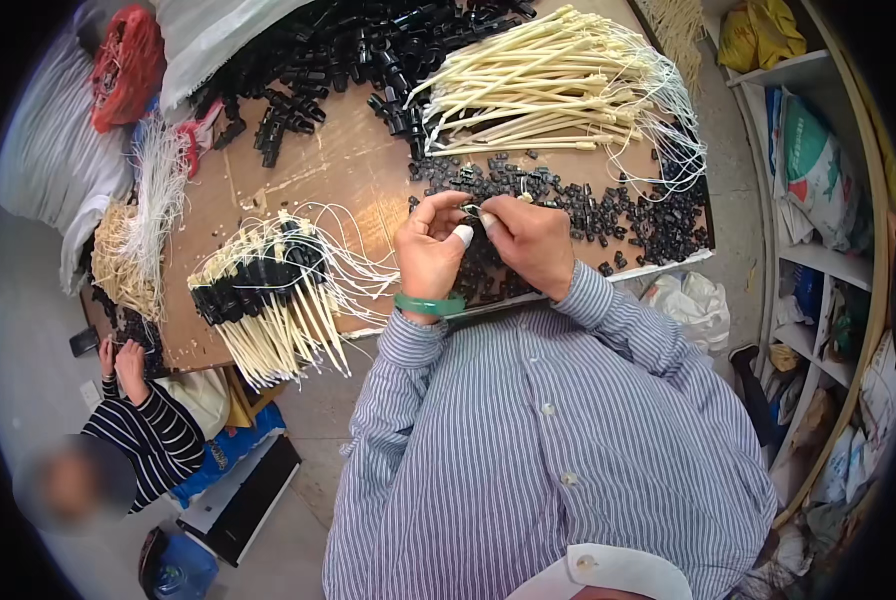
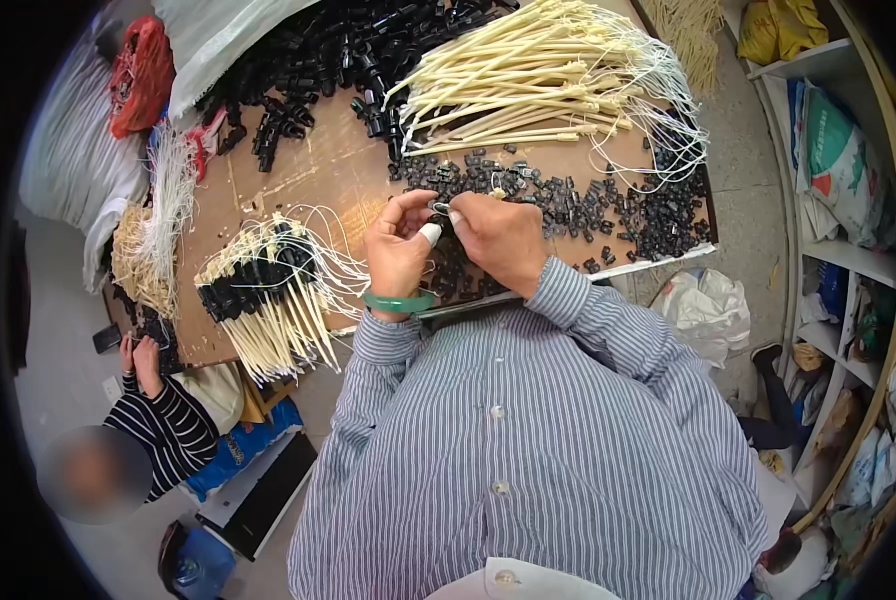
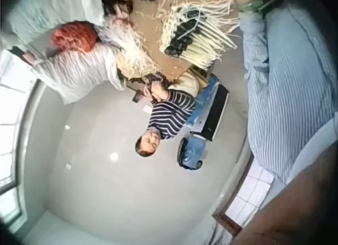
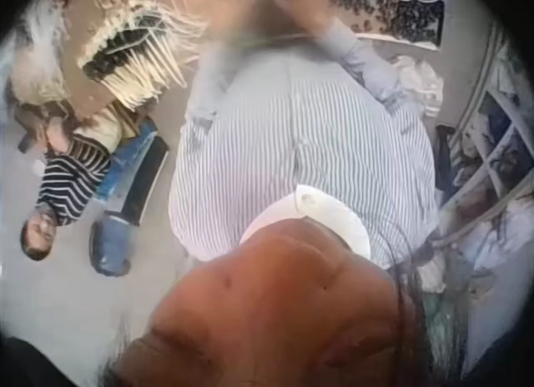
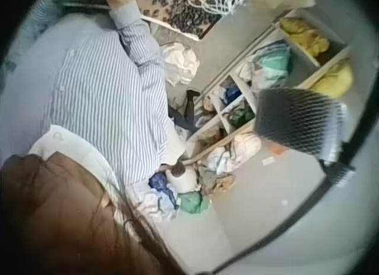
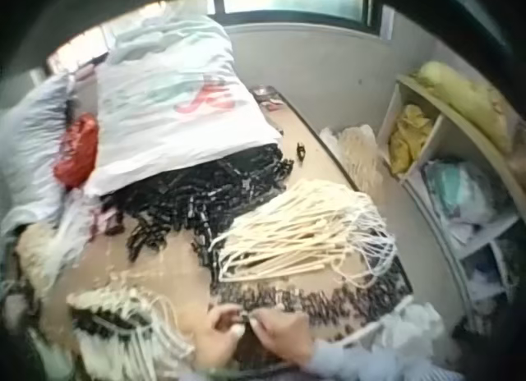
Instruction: The person assembles parts by inserting elastic bands into small plastic connectors by hand.
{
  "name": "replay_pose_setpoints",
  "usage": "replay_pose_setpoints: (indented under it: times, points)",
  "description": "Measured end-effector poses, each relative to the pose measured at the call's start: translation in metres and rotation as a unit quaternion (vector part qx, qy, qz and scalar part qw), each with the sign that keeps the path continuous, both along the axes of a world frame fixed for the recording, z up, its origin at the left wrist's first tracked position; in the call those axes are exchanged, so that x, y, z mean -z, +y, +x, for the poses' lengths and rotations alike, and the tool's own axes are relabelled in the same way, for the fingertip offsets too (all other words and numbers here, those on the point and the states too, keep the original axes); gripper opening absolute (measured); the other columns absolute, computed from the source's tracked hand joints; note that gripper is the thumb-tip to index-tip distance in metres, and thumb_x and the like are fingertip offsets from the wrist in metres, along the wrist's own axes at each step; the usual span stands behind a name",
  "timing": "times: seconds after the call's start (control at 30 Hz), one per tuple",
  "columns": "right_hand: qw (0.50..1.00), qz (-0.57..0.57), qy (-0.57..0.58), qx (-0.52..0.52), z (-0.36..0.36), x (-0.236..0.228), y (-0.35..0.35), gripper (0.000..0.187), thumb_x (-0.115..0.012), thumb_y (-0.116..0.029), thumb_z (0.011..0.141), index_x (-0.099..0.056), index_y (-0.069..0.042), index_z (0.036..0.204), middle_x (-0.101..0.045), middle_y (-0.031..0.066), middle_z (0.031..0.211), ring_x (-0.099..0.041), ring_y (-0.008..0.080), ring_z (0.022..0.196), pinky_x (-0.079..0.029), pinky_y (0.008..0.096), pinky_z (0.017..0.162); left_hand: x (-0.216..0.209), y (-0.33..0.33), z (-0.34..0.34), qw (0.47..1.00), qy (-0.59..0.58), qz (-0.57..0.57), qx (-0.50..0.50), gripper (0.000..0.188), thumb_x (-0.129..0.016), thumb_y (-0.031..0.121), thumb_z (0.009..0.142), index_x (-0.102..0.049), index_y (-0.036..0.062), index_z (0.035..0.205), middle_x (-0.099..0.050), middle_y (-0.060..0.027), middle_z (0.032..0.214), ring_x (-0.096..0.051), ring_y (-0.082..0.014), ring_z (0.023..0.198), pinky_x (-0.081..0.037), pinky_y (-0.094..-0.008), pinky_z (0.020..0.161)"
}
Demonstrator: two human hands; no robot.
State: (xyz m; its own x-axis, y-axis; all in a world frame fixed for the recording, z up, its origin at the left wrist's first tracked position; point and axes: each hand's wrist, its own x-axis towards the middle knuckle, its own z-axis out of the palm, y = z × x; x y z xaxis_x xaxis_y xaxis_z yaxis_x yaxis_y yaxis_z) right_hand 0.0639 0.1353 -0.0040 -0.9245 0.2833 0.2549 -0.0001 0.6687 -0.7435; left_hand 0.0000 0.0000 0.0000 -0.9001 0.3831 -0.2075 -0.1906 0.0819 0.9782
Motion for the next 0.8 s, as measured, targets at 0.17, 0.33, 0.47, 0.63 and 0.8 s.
replay_pose_setpoints:
  times: [0.17, 0.33, 0.47, 0.63, 0.8]
  points:
    - [0.996, 0.078, 0.023, -0.022, 0.009, 0.005, 0.001, 0.016, -0.065, -0.006, 0.079, -0.065, -0.006, 0.096, -0.064, 0.0111, 0.076, -0.064, 0.0219, 0.06, -0.05, 0.0299, 0.052, 0.003, 0.0, 0.001, 0.999, -0.021, -0.033, 0.024, 0.021, -0.061, -0.011, 0.074, -0.068, -0.0008, 0.092, -0.063, -0.0007, 0.096, -0.057, -0.0056, 0.074, -0.045, -0.0179, 0.064]
    - [0.955, -0.287, -0.036, -0.066, 0.01, 0.002, 0.011, 0.013, -0.064, -0.009, 0.085, -0.065, -0.002, 0.096, -0.063, 0.0032, 0.071, -0.056, 0.0112, 0.053, -0.044, 0.0238, 0.049, 0.004, -0.012, -0.008, 0.987, 0.108, -0.114, 0.035, 0.023, -0.063, -0.009, 0.068, -0.068, 0.0002, 0.088, -0.063, -0.0045, 0.095, -0.06, -0.0098, 0.079, -0.047, -0.0216, 0.065]
    - [0.653, -0.745, -0.07, -0.117, 0.009, -0.005, 0.032, 0.016, -0.062, -0.009, 0.087, -0.066, 0.0, 0.1, -0.06, -0.0046, 0.072, -0.039, 0.0002, 0.051, -0.031, 0.0162, 0.046, -0.021, -0.004, -0.006, 0.937, 0.267, -0.144, 0.176, 0.037, -0.062, 0.002, 0.068, -0.064, 0.0051, 0.105, -0.066, -0.0129, 0.102, -0.065, -0.0279, 0.09, -0.05, -0.035, 0.08]
    - [0.859, -0.506, 0.0, -0.078, 0.022, -0.017, 0.041, 0.026, -0.06, -0.008, 0.085, -0.066, 0.002, 0.108, -0.068, 0.0052, 0.093, -0.06, 0.0088, 0.071, -0.048, 0.0249, 0.059, -0.006, 0.008, -0.01, 0.924, 0.252, -0.125, 0.258, 0.041, -0.058, 0.004, 0.071, -0.062, 0.0037, 0.112, -0.066, -0.0166, 0.104, -0.064, -0.0298, 0.098, -0.048, -0.0346, 0.089]
    - [0.986, 0.113, 0.07, -0.097, 0.02, -0.004, 0.037, 0.025, -0.055, -0.023, 0.076, -0.066, -0.022, 0.099, -0.061, 0.0063, 0.065, -0.062, 0.0253, 0.056, -0.047, 0.04, 0.046, -0.013, 0.001, -0.017, 0.912, 0.145, -0.257, 0.284, 0.04, -0.062, 0.021, 0.085, -0.06, -0.0039, 0.116, -0.065, -0.018, 0.106, -0.062, -0.0246, 0.096, -0.049, -0.0333, 0.082]
